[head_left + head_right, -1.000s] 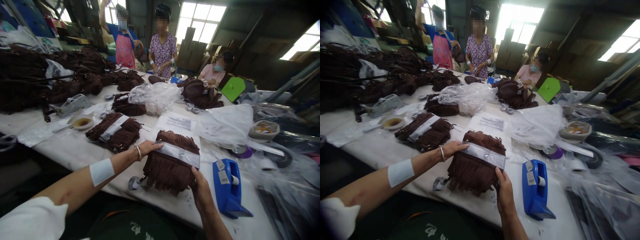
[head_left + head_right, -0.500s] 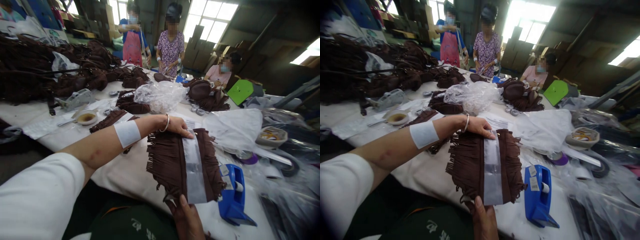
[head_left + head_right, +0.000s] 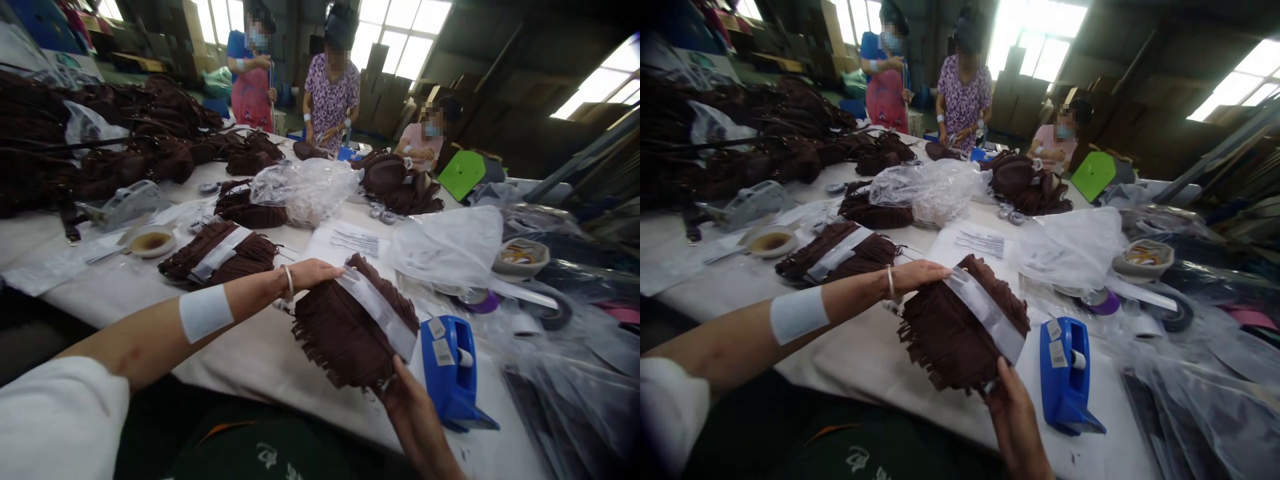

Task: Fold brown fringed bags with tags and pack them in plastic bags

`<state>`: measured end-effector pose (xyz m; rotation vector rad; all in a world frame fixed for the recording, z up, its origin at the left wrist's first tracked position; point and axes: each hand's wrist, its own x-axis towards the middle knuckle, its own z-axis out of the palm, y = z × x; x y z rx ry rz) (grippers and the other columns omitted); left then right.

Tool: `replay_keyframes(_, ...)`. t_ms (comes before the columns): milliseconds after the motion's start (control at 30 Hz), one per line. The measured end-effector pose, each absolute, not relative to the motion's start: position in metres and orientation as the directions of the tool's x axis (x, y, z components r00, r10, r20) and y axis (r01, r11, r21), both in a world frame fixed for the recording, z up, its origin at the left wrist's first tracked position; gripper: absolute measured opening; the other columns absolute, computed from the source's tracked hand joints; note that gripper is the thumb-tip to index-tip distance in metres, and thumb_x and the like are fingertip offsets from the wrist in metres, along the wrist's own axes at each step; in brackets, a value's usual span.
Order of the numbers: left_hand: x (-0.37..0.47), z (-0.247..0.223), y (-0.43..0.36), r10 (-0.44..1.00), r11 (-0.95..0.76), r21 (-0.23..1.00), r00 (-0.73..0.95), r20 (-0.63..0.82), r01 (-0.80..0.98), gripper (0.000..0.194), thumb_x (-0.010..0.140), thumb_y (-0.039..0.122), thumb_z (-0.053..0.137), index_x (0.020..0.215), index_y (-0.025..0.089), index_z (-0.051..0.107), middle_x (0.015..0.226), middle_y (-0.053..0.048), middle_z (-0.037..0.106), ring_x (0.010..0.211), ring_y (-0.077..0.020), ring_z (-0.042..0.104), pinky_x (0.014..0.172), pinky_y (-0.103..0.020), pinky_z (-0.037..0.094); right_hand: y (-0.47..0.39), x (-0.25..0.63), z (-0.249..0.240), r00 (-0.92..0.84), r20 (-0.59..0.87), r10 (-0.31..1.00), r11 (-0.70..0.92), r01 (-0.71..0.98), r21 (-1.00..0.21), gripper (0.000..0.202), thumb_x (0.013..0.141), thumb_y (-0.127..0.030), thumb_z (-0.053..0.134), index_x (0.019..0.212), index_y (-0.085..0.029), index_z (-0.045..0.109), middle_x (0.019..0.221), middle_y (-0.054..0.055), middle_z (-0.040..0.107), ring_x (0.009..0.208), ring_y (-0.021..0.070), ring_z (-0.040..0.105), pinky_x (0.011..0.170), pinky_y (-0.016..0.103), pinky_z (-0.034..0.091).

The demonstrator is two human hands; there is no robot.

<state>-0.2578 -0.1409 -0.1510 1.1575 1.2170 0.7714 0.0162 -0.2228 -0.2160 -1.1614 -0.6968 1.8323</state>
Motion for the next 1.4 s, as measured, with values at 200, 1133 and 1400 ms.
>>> replay_keyframes(200,-0.244,-0.148,-0.231,0.966,0.255,0.813,0.095,-0.242,-0.524,0.027,0.082,0.032,0.063,0.102,0.013,0.064,0.106,-0.01,0.066,0.092,-0.018,0.062,0.085,-0.029,0.047,-0.11,0.021,-0.181,-0.393,-0.269,0.879,-0.263,0.071,-0.962,0.052,0.082,-0.057,0.05,0.108,-0.016,0.066,0.097,0.009,0.071,0.09,0.026,0.065,0.072,0.036,0.053)
replay_keyframes(1133,-0.264,-0.258,-0.271,0.843,-0.536,0.333,0.513,0.163,0.775,0.054,0.08,0.01,0.051,0.133,0.018,0.044,0.14,-0.011,0.045,0.131,-0.0234,0.039,0.11,-0.045,0.03,-0.218,0.043,-0.283,-0.569,0.119,0.814,0.478,0.539,-0.694,0.056,0.087,-0.027,0.049,0.14,-0.027,0.034,0.144,0.007,0.042,0.135,0.0233,0.033,0.11,0.05,0.03)
replay_keyframes(1400,-0.206,-0.252,-0.256,0.71,-0.701,0.216,0.638,0.298,0.68,0.042,0.088,0.025,0.056,0.128,0.018,0.047,0.126,-0.009,0.058,0.12,-0.0218,0.049,0.107,-0.041,0.031,-0.291,0.066,-0.308,-0.326,0.16,0.932,0.352,0.708,-0.612,0.065,0.077,-0.033,0.063,0.137,-0.023,0.04,0.133,0.012,0.05,0.122,0.0298,0.047,0.102,0.052,0.041)
